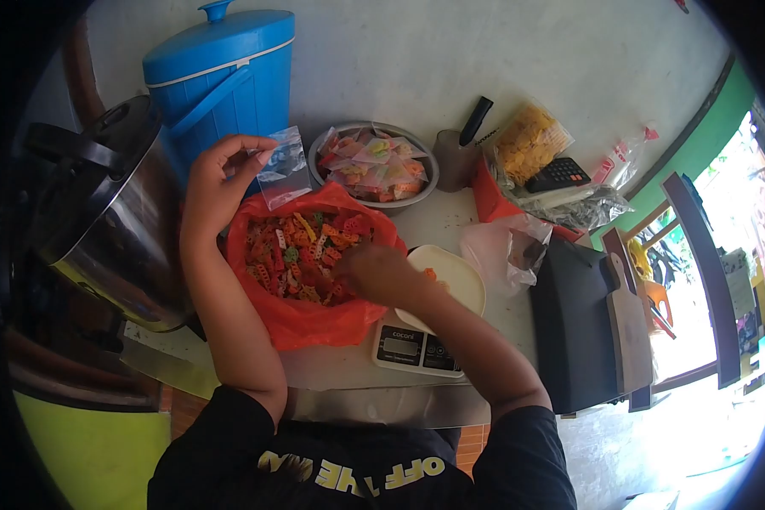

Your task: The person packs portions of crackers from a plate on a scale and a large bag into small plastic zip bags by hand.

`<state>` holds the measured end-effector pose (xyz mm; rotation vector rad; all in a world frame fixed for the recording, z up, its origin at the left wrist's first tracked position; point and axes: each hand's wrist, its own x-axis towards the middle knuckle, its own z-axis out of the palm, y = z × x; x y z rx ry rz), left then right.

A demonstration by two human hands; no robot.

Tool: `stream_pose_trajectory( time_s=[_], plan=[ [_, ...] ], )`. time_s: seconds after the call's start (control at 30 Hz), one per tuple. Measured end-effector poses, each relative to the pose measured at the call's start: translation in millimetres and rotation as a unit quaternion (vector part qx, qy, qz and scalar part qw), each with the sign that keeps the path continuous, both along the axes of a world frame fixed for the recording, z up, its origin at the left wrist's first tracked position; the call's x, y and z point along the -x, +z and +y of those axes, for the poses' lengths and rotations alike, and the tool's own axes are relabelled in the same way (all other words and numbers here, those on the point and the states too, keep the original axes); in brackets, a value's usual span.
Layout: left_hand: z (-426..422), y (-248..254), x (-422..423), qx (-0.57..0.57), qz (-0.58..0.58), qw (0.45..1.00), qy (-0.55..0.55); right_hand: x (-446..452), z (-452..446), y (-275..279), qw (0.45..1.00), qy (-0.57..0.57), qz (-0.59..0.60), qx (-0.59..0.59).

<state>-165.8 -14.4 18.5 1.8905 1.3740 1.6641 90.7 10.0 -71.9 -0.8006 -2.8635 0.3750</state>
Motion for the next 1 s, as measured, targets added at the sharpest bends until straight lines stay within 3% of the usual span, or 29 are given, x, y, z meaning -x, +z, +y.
stream_pose_trajectory(
  time_s=[0.1, 0.2, 0.3, 0.47, 0.7, 0.8, 0.9, 1.0],
  plan=[
    [-3, 1, 1, -0.001, 0.002, 1.000, 0.008, 24, -6, -32, 0.994, -0.018, 0.065, -0.085],
    [-4, 1, 4, 0.006, -0.004, 1.000, 0.007, 34, -12, -36, 0.992, -0.035, 0.035, -0.119],
    [-4, 0, 4, 0.003, -0.001, 1.000, 0.005, 28, -8, -47, 0.996, -0.025, 0.060, -0.066],
    [-3, -1, 3, 0.003, -0.003, 1.000, -0.007, 12, 6, -53, 0.986, -0.054, 0.042, -0.151],
    [-4, 0, 3, -0.005, -0.001, 1.000, 0.003, 10, 11, -11, 0.967, -0.113, 0.086, -0.210],
    [-4, 0, 3, -0.003, -0.004, 1.000, -0.003, 17, 6, -2, 0.967, -0.054, 0.240, -0.063],
    [-3, -1, 5, 0.000, -0.015, 1.000, -0.013, 10, 12, 1, 0.963, -0.051, 0.248, 0.095],
    [-1, -3, 8, 0.007, -0.010, 1.000, -0.006, -4, 16, 19, 0.912, -0.131, 0.218, 0.322]
  ],
)
